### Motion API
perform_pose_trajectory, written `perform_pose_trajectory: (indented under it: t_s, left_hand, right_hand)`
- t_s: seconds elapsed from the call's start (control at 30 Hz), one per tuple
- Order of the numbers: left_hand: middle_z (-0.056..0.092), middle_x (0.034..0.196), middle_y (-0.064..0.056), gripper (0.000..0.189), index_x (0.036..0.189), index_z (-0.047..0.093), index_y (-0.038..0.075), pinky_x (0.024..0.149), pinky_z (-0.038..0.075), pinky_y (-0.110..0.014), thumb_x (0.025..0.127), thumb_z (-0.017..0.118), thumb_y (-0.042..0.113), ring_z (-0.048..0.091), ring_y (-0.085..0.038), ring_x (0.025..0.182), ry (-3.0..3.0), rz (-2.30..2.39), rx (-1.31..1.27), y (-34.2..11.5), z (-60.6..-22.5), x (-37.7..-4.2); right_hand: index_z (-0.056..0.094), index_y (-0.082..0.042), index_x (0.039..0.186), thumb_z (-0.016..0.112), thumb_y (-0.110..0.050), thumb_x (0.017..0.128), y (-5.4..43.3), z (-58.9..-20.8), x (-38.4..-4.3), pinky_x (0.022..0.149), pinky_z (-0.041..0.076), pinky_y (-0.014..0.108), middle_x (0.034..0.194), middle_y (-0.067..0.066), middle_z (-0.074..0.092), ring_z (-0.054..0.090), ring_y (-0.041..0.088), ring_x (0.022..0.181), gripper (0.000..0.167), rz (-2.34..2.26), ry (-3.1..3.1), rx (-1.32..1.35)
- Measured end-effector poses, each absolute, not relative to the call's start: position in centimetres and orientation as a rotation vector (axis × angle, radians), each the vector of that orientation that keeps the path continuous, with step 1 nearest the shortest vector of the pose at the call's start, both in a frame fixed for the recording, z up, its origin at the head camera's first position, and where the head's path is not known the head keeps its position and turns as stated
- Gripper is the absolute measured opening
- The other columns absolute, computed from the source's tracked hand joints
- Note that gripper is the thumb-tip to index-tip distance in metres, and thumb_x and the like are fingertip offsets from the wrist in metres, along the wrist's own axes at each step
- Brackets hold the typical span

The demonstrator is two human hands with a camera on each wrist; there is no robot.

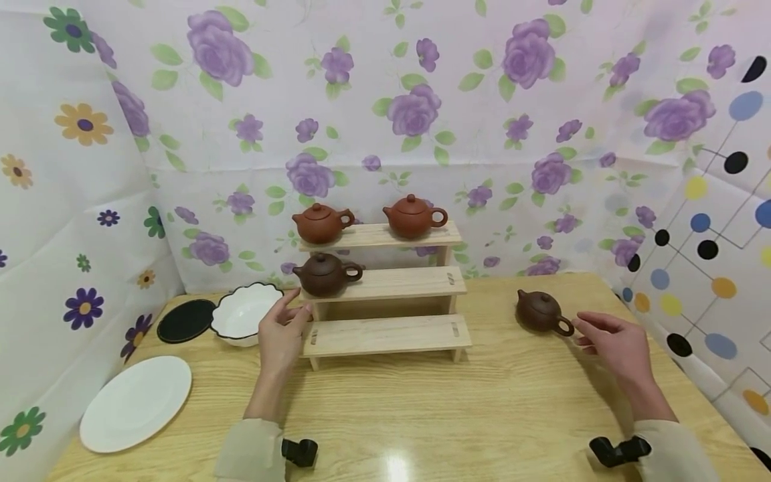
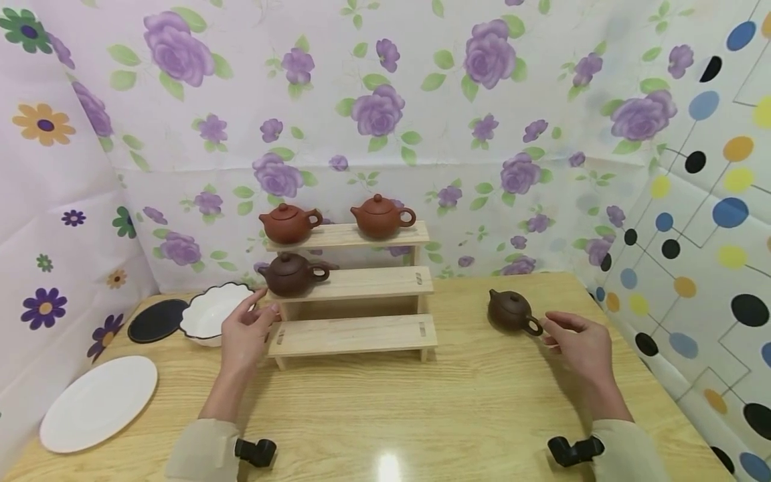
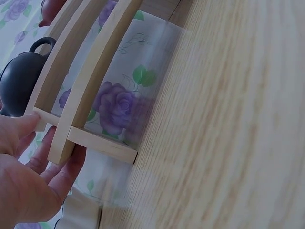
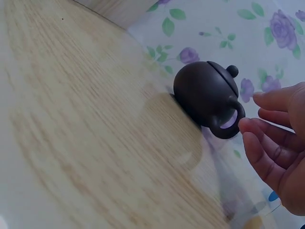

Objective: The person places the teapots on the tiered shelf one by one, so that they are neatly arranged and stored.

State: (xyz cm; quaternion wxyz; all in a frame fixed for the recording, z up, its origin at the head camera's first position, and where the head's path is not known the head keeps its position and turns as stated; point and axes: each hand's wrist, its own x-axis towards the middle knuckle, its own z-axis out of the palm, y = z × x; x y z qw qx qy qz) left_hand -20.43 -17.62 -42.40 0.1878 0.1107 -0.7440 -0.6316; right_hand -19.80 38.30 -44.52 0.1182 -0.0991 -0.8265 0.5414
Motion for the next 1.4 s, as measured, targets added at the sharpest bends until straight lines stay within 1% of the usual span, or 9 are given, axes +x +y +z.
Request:
perform_pose_trajectory:
  t_s: [0.17, 0.3, 0.43, 0.67, 0.93, 1.07, 1.17, 1.33, 1.4]
  left_hand:
    - [0.076, 0.092, 0.004, 0.042, 0.142, 0.069, 0.018, 0.071, 0.049, -0.016, 0.101, 0.075, 0.022, 0.066, 0.006, 0.080, -2.107, -1.768, 0.318, -17.7, -42.5, -20.4]
    - [0.076, 0.092, 0.005, 0.042, 0.142, 0.069, 0.018, 0.071, 0.049, -0.017, 0.101, 0.075, 0.022, 0.066, 0.006, 0.082, -2.116, -1.760, 0.320, -17.8, -42.6, -20.5]
    - [0.076, 0.091, 0.004, 0.042, 0.143, 0.068, 0.018, 0.070, 0.050, -0.018, 0.101, 0.074, 0.021, 0.068, 0.002, 0.083, -2.121, -1.760, 0.314, -17.8, -42.6, -20.6]
    - [0.076, 0.092, 0.000, 0.043, 0.144, 0.066, 0.017, 0.069, 0.050, -0.018, 0.102, 0.073, 0.021, 0.070, -0.001, 0.086, -2.123, -1.777, 0.309, -17.7, -42.5, -20.4]
    - [0.075, 0.090, 0.006, 0.045, 0.146, 0.065, 0.017, 0.069, 0.050, -0.017, 0.102, 0.073, 0.023, 0.069, 0.001, 0.085, -2.123, -1.774, 0.317, -17.8, -42.6, -20.4]
    - [0.074, 0.090, 0.010, 0.045, 0.146, 0.065, 0.018, 0.071, 0.051, -0.018, 0.103, 0.073, 0.025, 0.070, 0.000, 0.087, -2.127, -1.785, 0.324, -17.8, -42.6, -20.5]
    - [0.074, 0.092, 0.010, 0.045, 0.146, 0.065, 0.020, 0.073, 0.052, -0.018, 0.102, 0.073, 0.025, 0.070, 0.001, 0.088, -2.129, -1.792, 0.331, -17.8, -42.6, -20.4]
    - [0.077, 0.096, 0.005, 0.044, 0.146, 0.065, 0.020, 0.071, 0.050, -0.018, 0.103, 0.072, 0.025, 0.069, 0.004, 0.087, -2.128, -1.785, 0.329, -17.8, -42.7, -20.3]
    - [0.077, 0.096, 0.005, 0.044, 0.146, 0.065, 0.020, 0.070, 0.050, -0.018, 0.103, 0.072, 0.026, 0.069, 0.004, 0.087, -2.130, -1.779, 0.327, -17.8, -42.7, -20.3]
  right_hand:
    - [0.067, 0.007, 0.136, 0.076, -0.037, 0.099, 38.5, -45.2, -19.9, 0.066, 0.062, 0.029, 0.087, -0.019, 0.076, 0.077, 0.009, 0.074, 0.058, 1.595, -2.462, -0.319]
    - [0.066, 0.007, 0.137, 0.077, -0.037, 0.099, 38.5, -45.5, -20.1, 0.068, 0.062, 0.029, 0.088, -0.016, 0.077, 0.077, 0.010, 0.076, 0.060, 1.630, -2.462, -0.337]
    - [0.065, 0.009, 0.136, 0.078, -0.033, 0.098, 38.1, -45.6, -20.3, 0.070, 0.063, 0.029, 0.088, -0.014, 0.078, 0.078, 0.009, 0.078, 0.058, 1.675, -2.434, -0.317]
    - [0.066, 0.011, 0.135, 0.075, -0.027, 0.101, 37.4, -46.0, -20.5, 0.072, 0.063, 0.025, 0.088, -0.024, 0.070, 0.076, 0.002, 0.081, 0.051, 1.633, -2.429, -0.280]
    - [0.066, 0.012, 0.135, 0.070, -0.020, 0.104, 36.9, -46.5, -20.9, 0.074, 0.062, 0.025, 0.096, -0.014, 0.072, 0.077, 0.003, 0.080, 0.044, 1.656, -2.391, -0.265]
    - [0.066, 0.012, 0.134, 0.069, -0.018, 0.104, 36.8, -46.6, -21.1, 0.074, 0.062, 0.023, 0.094, -0.015, 0.071, 0.076, 0.001, 0.078, 0.043, 1.648, -2.382, -0.291]
    - [0.067, 0.012, 0.134, 0.069, -0.017, 0.104, 36.7, -46.5, -21.1, 0.073, 0.062, 0.023, 0.094, -0.014, 0.073, 0.076, 0.001, 0.077, 0.041, 1.638, -2.370, -0.300]
    - [0.067, 0.012, 0.132, 0.066, -0.015, 0.106, 36.5, -46.6, -21.0, 0.072, 0.062, 0.022, 0.103, 0.002, 0.078, 0.077, 0.003, 0.076, 0.038, 1.588, -2.373, -0.280]
    - [0.068, 0.012, 0.133, 0.065, -0.015, 0.106, 36.5, -46.5, -21.0, 0.072, 0.062, 0.023, 0.108, 0.010, 0.078, 0.077, 0.004, 0.076, 0.038, 1.573, -2.377, -0.282]
